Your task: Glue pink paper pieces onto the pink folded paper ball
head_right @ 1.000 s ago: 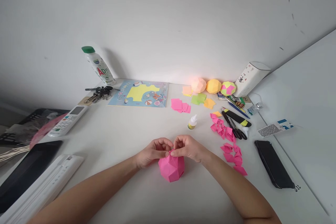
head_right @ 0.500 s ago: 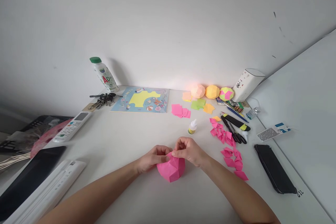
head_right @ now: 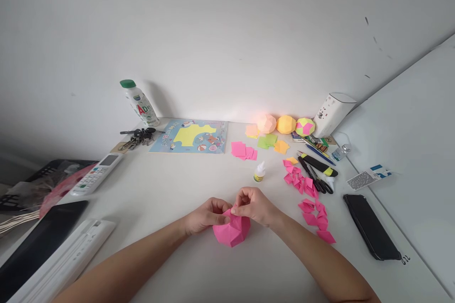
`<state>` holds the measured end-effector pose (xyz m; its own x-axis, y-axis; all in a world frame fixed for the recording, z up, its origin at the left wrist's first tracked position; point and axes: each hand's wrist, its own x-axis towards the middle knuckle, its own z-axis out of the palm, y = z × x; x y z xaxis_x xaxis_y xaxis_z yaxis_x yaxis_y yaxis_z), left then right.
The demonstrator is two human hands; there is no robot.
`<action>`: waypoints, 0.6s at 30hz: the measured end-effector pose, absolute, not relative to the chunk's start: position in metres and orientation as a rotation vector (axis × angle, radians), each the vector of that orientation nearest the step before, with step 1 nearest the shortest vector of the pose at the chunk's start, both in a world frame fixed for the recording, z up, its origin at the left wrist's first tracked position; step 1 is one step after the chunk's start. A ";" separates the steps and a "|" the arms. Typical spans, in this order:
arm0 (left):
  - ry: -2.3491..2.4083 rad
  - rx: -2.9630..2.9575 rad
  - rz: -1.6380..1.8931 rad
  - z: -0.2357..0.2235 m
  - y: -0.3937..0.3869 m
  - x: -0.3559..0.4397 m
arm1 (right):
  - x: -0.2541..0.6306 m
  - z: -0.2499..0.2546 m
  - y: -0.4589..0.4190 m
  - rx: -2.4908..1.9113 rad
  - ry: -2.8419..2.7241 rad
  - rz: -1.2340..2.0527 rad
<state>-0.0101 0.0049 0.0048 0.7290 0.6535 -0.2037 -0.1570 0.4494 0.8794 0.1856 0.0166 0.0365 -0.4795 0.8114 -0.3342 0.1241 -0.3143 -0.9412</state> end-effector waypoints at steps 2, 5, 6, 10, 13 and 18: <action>0.575 0.979 0.538 0.005 0.005 -0.010 | 0.186 0.036 0.017 -1.205 -1.444 1.838; 0.601 0.976 0.543 0.005 0.004 -0.009 | 0.185 0.038 0.016 -1.209 -1.459 1.830; 0.618 0.974 0.546 0.005 0.003 -0.008 | 0.184 0.039 0.016 -1.213 -1.468 1.823; 0.666 0.942 0.551 0.005 0.002 -0.007 | 0.181 0.045 0.013 -1.234 -1.515 1.789; 0.670 0.870 0.566 0.005 0.002 -0.006 | 0.179 0.048 0.012 -1.216 -1.507 1.801; 0.637 0.566 0.780 0.003 0.004 -0.006 | 0.181 0.042 0.023 -1.221 -1.358 1.776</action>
<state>-0.0058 0.0039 0.0031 0.5470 0.7789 -0.3068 -0.4566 0.5847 0.6705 0.1810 0.0227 0.0420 -0.4089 0.8574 -0.3126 0.0769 -0.3090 -0.9480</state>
